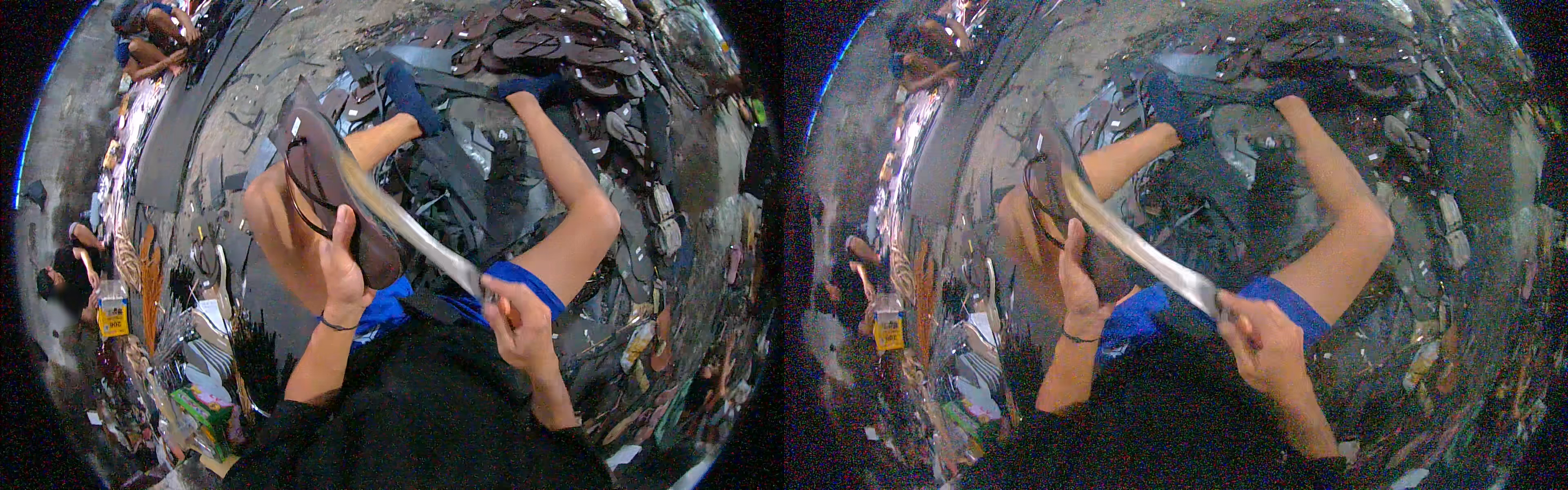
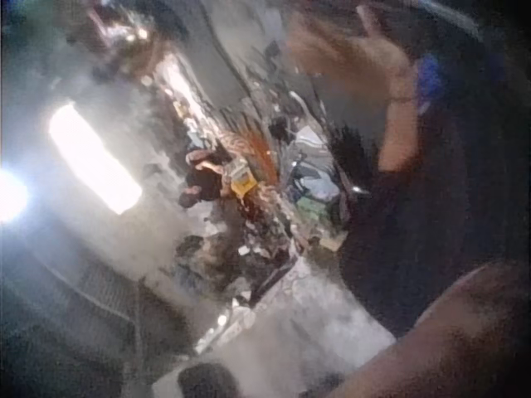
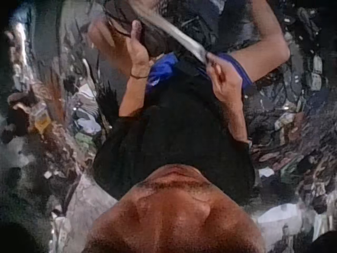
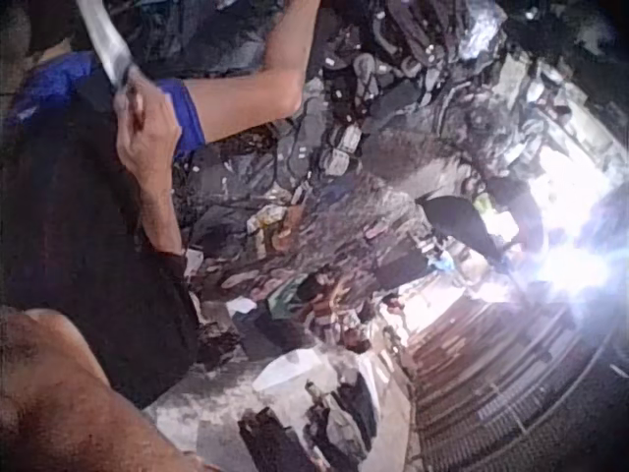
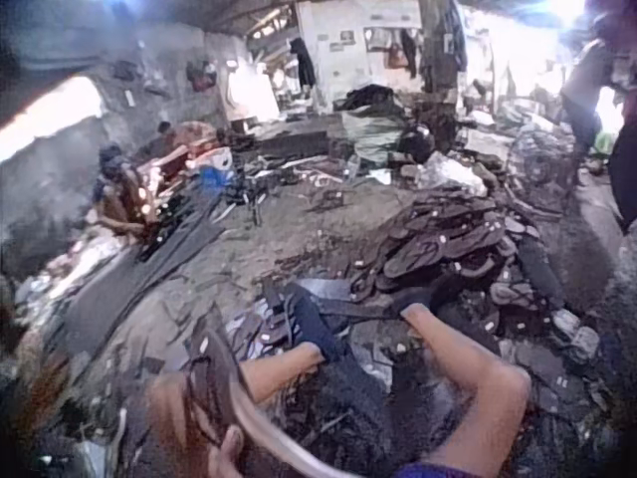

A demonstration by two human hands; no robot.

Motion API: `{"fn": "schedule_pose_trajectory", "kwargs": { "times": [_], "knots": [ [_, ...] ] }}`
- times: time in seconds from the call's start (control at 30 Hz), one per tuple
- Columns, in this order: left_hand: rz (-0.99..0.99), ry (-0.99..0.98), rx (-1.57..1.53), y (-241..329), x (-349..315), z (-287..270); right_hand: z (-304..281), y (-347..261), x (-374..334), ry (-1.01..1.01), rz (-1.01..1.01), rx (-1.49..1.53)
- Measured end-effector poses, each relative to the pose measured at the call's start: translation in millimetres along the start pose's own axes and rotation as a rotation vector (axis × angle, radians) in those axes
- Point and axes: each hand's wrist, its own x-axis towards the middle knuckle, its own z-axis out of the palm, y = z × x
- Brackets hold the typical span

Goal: The person sits on the floor and uses a knife to trim excess material from the edges of brown flip-flops. The person repeatedly picks up sandals, scrapes the edges with the blade, and places them back on the floor.

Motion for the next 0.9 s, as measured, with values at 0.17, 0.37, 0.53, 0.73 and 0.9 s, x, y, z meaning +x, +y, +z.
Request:
{"fn": "schedule_pose_trajectory", "kwargs": {
  "times": [0.17,0.37,0.53,0.73,0.9],
  "knots": [
    [0.010,0.088,0.112,-0.5,-15.2,-13.9,-10.8,-7.7,-19.7,-0.277,0.183,0.117],
    [-0.009,0.114,0.203,-2.6,-21.6,-20.4,20.2,-11.7,3.2,-0.199,0.026,0.075],
    [-0.018,0.090,0.098,12.2,-30.4,0.3,55.1,-16.2,38.4,-0.116,-0.089,0.083],
    [-0.109,0.105,-0.048,17.3,-25.4,6.2,89.6,-19.0,89.4,0.123,-0.303,-0.004],
    [-0.191,-0.107,0.004,6.8,-40.6,-22.2,102.2,-24.3,153.3,0.155,-0.242,-0.007]
  ]
}}
